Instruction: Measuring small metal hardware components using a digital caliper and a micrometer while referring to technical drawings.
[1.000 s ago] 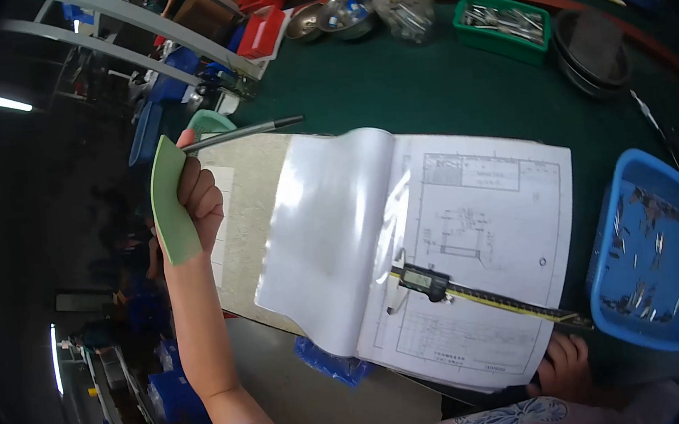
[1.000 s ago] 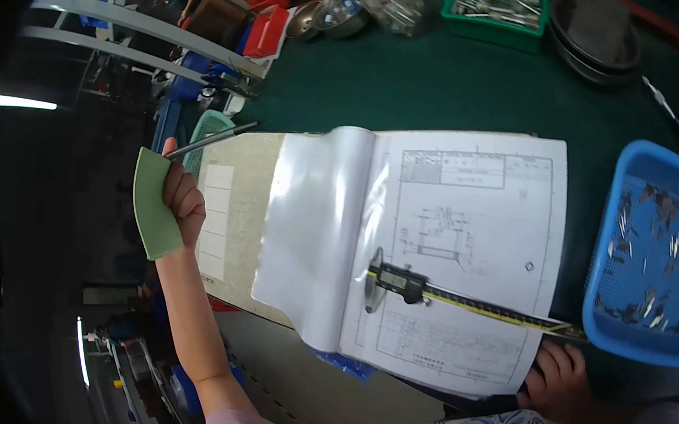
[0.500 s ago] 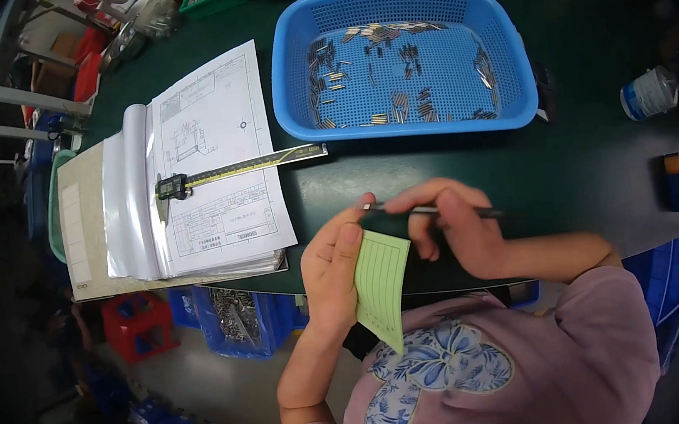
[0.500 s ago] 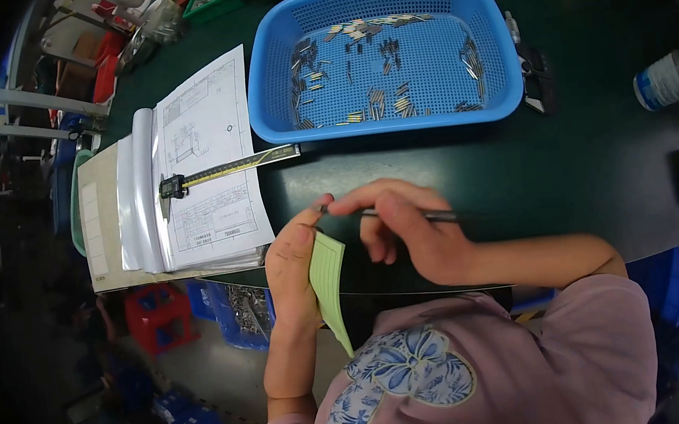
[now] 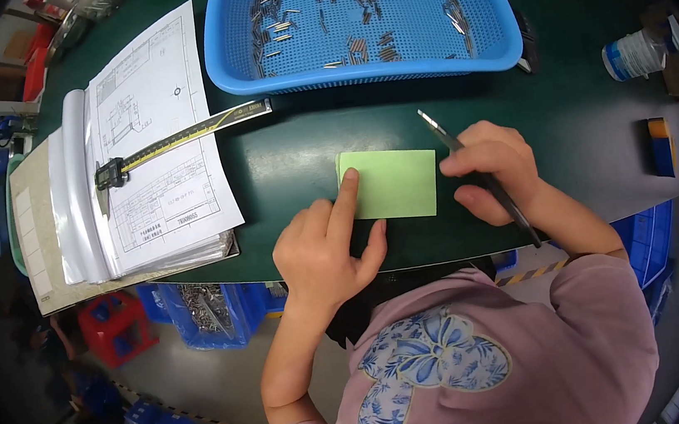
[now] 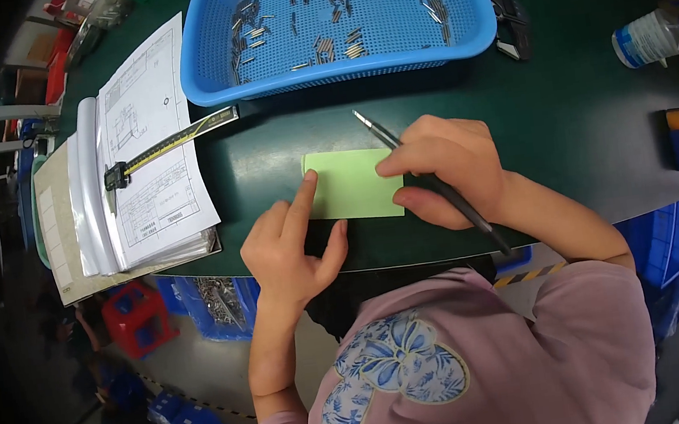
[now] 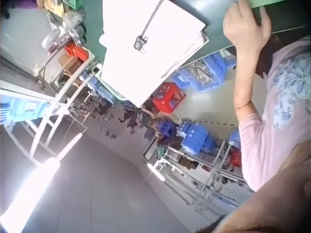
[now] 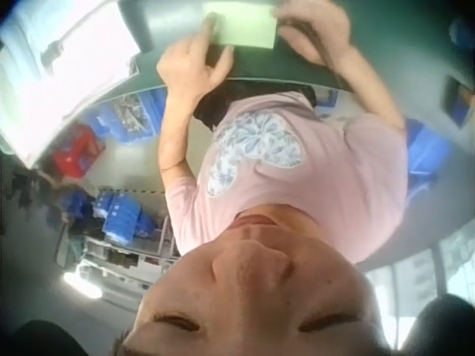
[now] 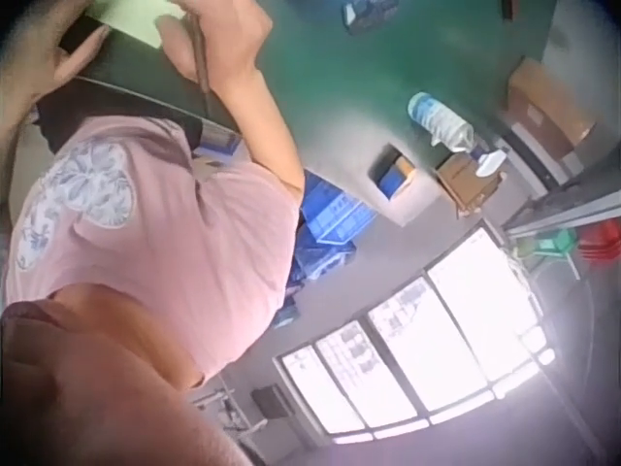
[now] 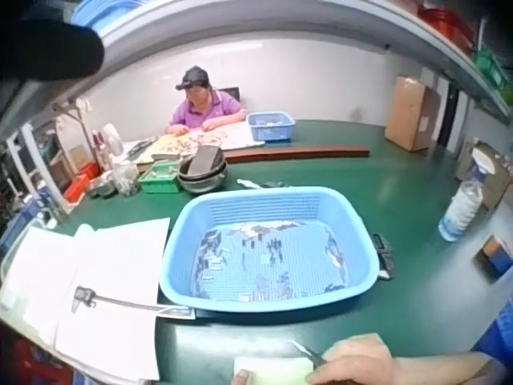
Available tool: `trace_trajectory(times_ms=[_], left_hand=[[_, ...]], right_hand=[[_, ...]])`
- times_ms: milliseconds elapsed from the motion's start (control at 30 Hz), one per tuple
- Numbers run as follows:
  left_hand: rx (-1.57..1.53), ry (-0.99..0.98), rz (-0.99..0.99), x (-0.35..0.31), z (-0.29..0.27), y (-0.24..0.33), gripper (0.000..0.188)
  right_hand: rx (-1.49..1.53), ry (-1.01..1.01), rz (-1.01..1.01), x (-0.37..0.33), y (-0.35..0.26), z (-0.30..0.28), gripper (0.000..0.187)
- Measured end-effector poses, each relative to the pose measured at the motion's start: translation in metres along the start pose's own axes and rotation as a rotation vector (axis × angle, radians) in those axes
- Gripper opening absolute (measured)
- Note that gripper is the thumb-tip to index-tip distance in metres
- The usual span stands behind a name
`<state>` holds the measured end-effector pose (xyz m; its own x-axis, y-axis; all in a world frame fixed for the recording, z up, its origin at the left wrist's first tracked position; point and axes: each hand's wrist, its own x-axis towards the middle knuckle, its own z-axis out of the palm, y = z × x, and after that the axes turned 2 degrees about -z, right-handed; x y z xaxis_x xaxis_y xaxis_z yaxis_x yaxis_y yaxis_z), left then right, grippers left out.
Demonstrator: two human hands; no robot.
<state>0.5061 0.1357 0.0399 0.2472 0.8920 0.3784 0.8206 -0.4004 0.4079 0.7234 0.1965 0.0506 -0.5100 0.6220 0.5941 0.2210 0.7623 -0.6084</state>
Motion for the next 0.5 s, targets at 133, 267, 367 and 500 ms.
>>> trace_trajectory(times_ms=[133, 267, 367, 500], left_hand=[[-0.009, -0.012, 0.003, -0.009, 0.017, 0.007, 0.039], [0.013, 0.098, -0.075, -0.015, 0.029, 0.023, 0.037], [0.003, 0.126, -0.13, -0.015, 0.032, 0.022, 0.036], [0.001, 0.155, -0.125, -0.015, 0.025, 0.017, 0.033]], right_hand=[[0.266, -0.177, 0.307, 0.018, -0.02, 0.023, 0.018], [0.455, -0.232, 0.614, 0.032, -0.013, 0.047, 0.012], [0.538, -0.236, 0.723, 0.034, -0.002, 0.055, 0.007], [0.379, -0.221, 0.549, 0.033, 0.004, 0.056, 0.015]])
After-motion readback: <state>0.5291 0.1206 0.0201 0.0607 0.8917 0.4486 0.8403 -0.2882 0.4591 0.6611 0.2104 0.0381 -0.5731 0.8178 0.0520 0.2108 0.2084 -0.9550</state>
